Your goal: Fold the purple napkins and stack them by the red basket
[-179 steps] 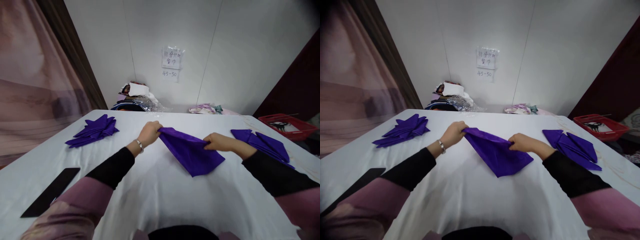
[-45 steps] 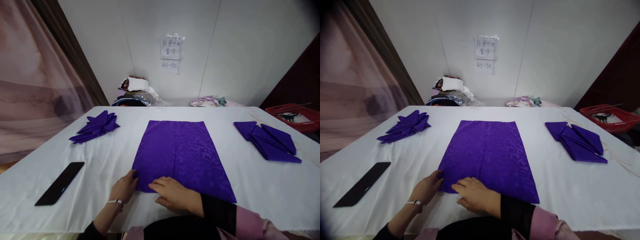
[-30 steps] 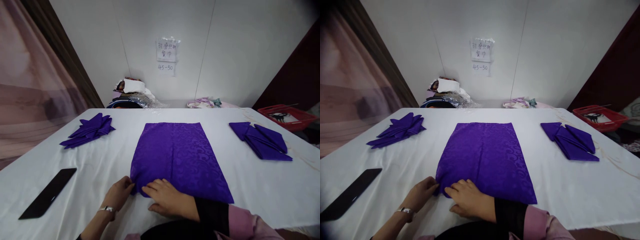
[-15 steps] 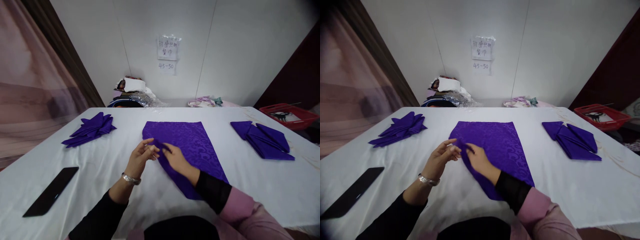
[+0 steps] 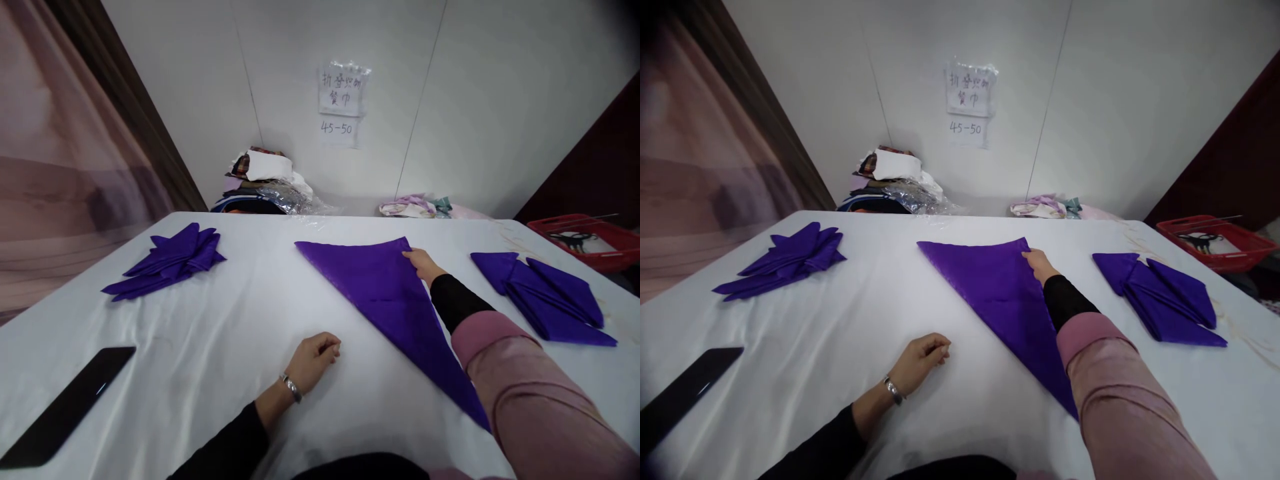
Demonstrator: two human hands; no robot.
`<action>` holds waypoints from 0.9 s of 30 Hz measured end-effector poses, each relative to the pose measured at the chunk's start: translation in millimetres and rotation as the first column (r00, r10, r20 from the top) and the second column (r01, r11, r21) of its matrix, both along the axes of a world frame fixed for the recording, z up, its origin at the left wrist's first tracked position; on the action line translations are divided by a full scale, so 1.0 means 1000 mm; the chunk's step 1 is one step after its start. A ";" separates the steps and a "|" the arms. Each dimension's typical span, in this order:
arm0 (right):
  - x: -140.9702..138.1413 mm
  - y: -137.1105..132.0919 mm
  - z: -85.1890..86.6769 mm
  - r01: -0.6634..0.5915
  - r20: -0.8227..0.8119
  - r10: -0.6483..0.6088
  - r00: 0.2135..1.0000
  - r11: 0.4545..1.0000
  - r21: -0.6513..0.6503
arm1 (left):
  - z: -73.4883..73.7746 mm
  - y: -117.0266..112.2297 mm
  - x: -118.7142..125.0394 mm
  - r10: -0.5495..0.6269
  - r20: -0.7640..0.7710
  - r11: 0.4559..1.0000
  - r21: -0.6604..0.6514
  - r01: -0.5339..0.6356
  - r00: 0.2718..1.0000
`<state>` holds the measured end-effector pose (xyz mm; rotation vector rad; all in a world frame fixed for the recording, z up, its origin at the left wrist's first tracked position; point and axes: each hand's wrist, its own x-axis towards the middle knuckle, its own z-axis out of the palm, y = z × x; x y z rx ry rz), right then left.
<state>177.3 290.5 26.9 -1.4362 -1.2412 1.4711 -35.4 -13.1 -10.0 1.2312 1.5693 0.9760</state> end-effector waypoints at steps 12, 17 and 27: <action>0.019 0.035 -0.040 0.063 0.093 -0.069 0.993 0.995 0.073 | 0.001 0.066 -0.040 0.069 -0.468 0.976 0.216 0.039 0.881; 0.023 0.040 -0.048 0.087 0.123 -0.107 0.987 0.983 0.161 | -0.005 0.127 -0.072 0.202 -0.715 0.935 0.345 0.086 0.670; 0.030 0.032 -0.045 0.075 0.068 -0.087 0.994 0.983 0.165 | -0.018 0.180 -0.086 0.116 -0.783 0.934 0.296 0.201 0.612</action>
